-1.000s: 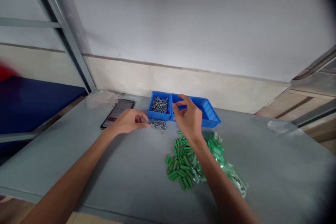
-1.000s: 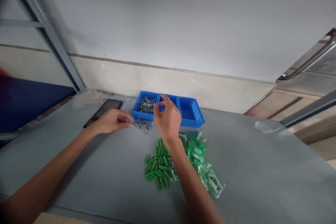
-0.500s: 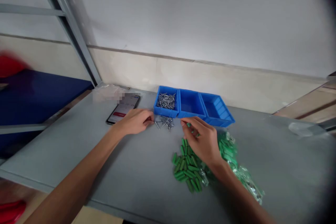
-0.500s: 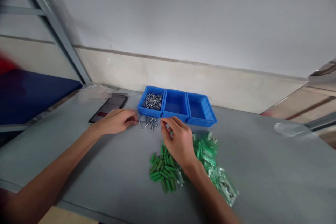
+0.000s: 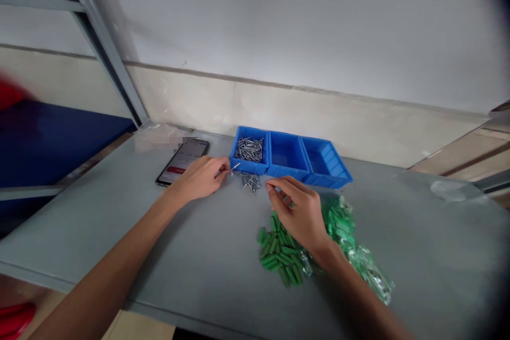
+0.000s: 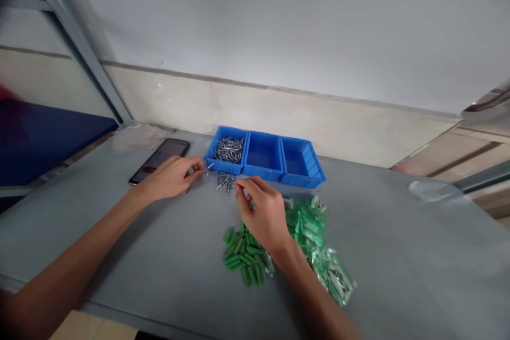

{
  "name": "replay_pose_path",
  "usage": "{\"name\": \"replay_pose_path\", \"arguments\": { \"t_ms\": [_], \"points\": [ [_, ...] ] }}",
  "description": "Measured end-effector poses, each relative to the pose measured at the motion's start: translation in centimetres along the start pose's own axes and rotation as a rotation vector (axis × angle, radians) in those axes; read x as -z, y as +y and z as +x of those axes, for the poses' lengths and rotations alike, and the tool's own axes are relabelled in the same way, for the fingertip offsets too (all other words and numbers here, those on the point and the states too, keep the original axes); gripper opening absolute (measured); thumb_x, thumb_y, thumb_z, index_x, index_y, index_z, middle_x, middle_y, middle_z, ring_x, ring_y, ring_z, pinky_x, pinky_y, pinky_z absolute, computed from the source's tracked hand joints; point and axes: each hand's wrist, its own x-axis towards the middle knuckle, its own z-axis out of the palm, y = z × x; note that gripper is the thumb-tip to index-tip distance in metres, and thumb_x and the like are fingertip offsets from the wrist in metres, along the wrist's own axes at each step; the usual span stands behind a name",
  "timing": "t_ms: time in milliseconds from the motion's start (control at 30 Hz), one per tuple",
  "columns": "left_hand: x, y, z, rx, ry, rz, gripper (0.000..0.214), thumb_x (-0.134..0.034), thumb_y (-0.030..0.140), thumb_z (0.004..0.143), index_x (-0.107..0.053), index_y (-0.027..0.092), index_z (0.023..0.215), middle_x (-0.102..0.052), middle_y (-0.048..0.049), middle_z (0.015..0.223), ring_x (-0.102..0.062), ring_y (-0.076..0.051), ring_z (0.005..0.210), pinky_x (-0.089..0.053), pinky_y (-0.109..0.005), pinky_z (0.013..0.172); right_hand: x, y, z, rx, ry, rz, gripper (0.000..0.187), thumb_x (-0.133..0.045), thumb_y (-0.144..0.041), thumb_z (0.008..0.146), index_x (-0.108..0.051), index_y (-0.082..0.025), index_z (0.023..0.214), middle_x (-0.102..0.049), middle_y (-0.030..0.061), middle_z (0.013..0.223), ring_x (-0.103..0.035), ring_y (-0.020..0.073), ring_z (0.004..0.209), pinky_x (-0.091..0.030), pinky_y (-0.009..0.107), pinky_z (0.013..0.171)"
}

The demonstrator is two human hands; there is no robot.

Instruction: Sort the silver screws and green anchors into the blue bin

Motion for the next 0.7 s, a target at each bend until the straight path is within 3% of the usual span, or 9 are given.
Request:
{"name": "replay_pose_path", "arguments": {
  "t_ms": [167, 333, 533, 700],
  "points": [
    [0.0, 0.2, 0.0, 0.036, 0.019, -0.123, 0.009, -0.052, 0.015, 0.078, -0.060, 0.016, 0.076, -0.055, 0.0043, 0.046, -0.054, -0.011, 0.043, -0.041, -0.021, 0.056, -0.2, 0.0, 0.2, 0.023, 0.011, 0.006, 0.015, -0.051, -0.019, 0.088, -0.066, -0.019, 0.089, -0.067, 0.0021, 0.081, -0.057, 0.0108, 0.057, -0.046, 0.024, 0.056],
    [-0.1, 0.5, 0.0, 0.036, 0.051, -0.242, 0.003, -0.056, 0.014, 0.075, -0.059, 0.015, 0.074, -0.057, 0.0044, 0.051, -0.054, -0.008, 0.043, -0.041, -0.018, 0.050, 0.1, -0.4, 0.2, 0.021, 0.021, 0.024, 0.015, -0.051, -0.019, 0.089, -0.066, -0.019, 0.088, -0.067, 0.0023, 0.080, -0.058, 0.0103, 0.057, -0.046, 0.023, 0.054],
    [-0.7, 2.1, -0.4, -0.034, -0.019, -0.507, 0.003, -0.059, 0.015, 0.076, -0.061, 0.013, 0.078, -0.058, 0.0031, 0.054, -0.057, -0.009, 0.045, -0.044, -0.017, 0.047, 0.4, -0.7, 0.4, -0.054, 0.062, 0.111, 0.017, -0.055, -0.022, 0.088, -0.067, -0.017, 0.099, -0.069, 0.0028, 0.079, -0.056, 0.0082, 0.051, -0.045, 0.021, 0.048],
    [-1.5, 2.7, -0.5, -0.070, -0.059, -0.583, 0.007, -0.060, 0.016, 0.076, -0.063, 0.014, 0.081, -0.060, 0.0018, 0.059, -0.059, -0.009, 0.048, -0.044, -0.018, 0.047, 0.5, -1.0, 0.5, -0.061, 0.039, 0.150, 0.017, -0.055, -0.021, 0.088, -0.068, -0.016, 0.098, -0.069, 0.0034, 0.080, -0.058, 0.0083, 0.052, -0.046, 0.020, 0.048]
  ]
}}
